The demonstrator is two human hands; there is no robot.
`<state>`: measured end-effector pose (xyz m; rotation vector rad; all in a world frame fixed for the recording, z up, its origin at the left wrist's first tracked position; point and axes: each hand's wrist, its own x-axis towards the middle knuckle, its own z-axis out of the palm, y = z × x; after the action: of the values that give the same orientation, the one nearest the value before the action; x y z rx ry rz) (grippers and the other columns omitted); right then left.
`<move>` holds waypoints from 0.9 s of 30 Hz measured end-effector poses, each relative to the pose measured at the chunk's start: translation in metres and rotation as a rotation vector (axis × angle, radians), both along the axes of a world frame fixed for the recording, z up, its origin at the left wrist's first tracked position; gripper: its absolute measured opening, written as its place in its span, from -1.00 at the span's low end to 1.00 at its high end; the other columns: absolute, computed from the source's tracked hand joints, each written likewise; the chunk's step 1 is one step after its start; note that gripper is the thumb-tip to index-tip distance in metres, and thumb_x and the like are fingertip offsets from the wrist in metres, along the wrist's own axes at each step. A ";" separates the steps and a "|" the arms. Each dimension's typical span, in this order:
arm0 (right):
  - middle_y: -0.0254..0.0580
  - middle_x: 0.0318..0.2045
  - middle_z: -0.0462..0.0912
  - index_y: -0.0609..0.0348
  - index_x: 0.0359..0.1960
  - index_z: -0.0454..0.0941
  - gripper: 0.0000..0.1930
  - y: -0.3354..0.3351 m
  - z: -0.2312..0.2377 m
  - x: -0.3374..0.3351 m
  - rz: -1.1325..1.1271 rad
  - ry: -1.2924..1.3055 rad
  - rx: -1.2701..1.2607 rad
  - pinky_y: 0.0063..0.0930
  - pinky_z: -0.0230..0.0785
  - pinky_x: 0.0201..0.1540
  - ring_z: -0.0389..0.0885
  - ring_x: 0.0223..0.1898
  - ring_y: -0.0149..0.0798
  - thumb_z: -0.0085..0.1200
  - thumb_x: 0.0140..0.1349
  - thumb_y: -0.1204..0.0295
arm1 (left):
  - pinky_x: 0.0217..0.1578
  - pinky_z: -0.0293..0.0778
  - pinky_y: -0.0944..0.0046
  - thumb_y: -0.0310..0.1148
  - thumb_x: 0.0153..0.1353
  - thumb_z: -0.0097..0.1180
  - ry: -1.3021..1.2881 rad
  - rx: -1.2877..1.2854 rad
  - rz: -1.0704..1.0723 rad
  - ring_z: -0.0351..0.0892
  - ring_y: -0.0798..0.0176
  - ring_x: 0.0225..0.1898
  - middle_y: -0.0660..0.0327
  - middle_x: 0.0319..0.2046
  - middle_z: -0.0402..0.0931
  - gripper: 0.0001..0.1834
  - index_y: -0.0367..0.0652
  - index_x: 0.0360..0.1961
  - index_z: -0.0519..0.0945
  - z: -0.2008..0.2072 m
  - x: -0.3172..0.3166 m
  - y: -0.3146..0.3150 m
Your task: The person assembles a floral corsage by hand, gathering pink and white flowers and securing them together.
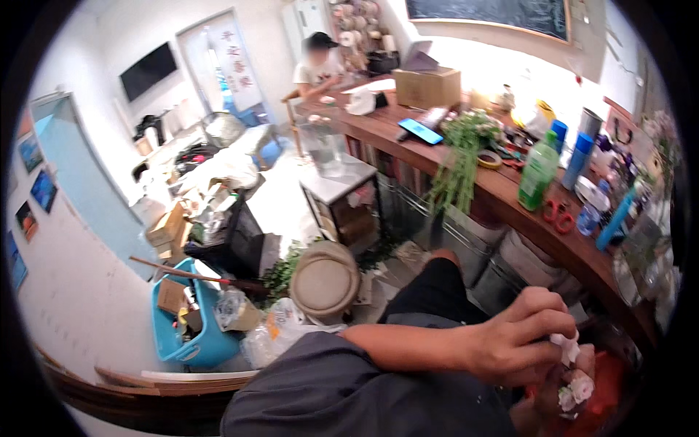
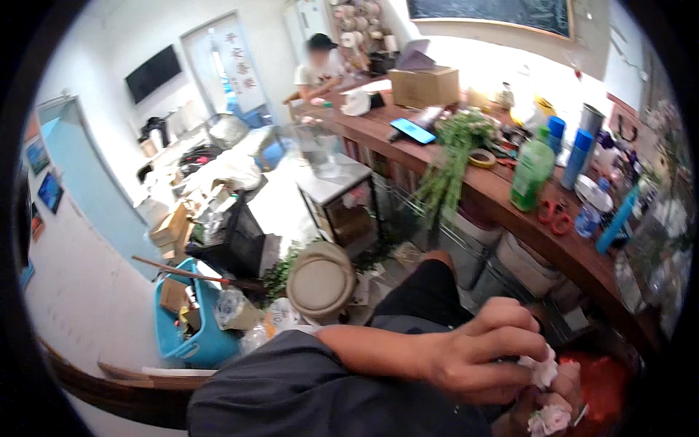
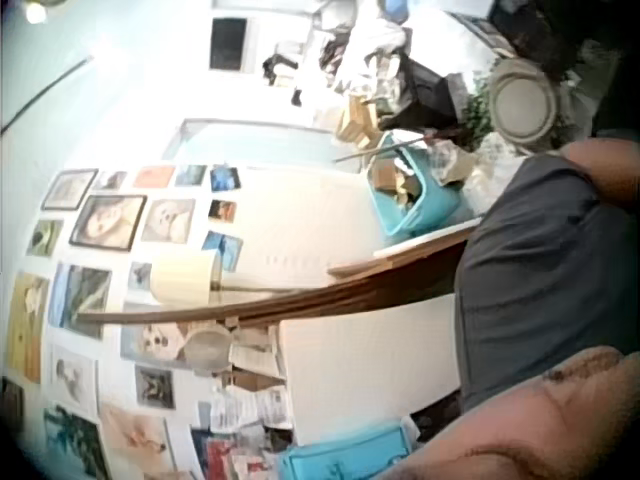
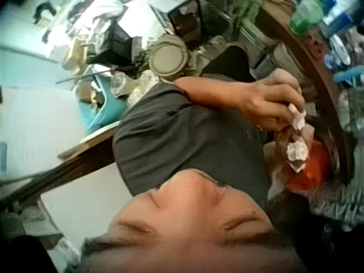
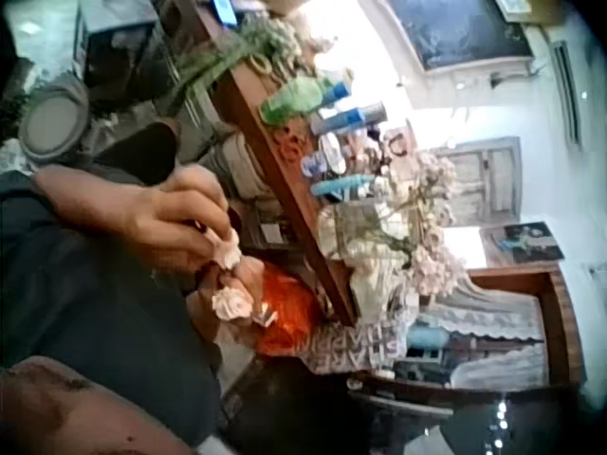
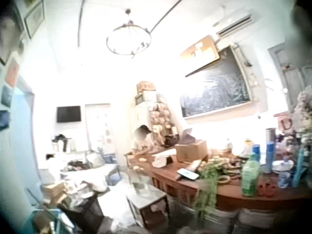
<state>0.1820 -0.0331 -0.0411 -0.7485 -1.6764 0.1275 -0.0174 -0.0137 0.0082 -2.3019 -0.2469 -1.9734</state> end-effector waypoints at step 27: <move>-0.12 -0.38 0.75 0.12 -0.35 0.47 -0.64 0.021 0.023 -0.002 0.237 0.066 0.313 -0.35 0.51 -0.45 0.75 -0.40 -0.14 0.49 0.02 0.66 | -0.17 0.42 0.21 -0.45 -0.12 0.48 -0.033 -0.058 0.064 0.46 0.15 -0.15 0.17 -0.10 0.58 -0.64 -0.10 -0.20 0.75 -0.005 -0.007 0.001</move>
<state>0.1797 -0.0117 -0.0185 -0.3068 -1.6676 0.0527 -0.0247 -0.0131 0.0031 -2.2671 -0.3814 -1.9999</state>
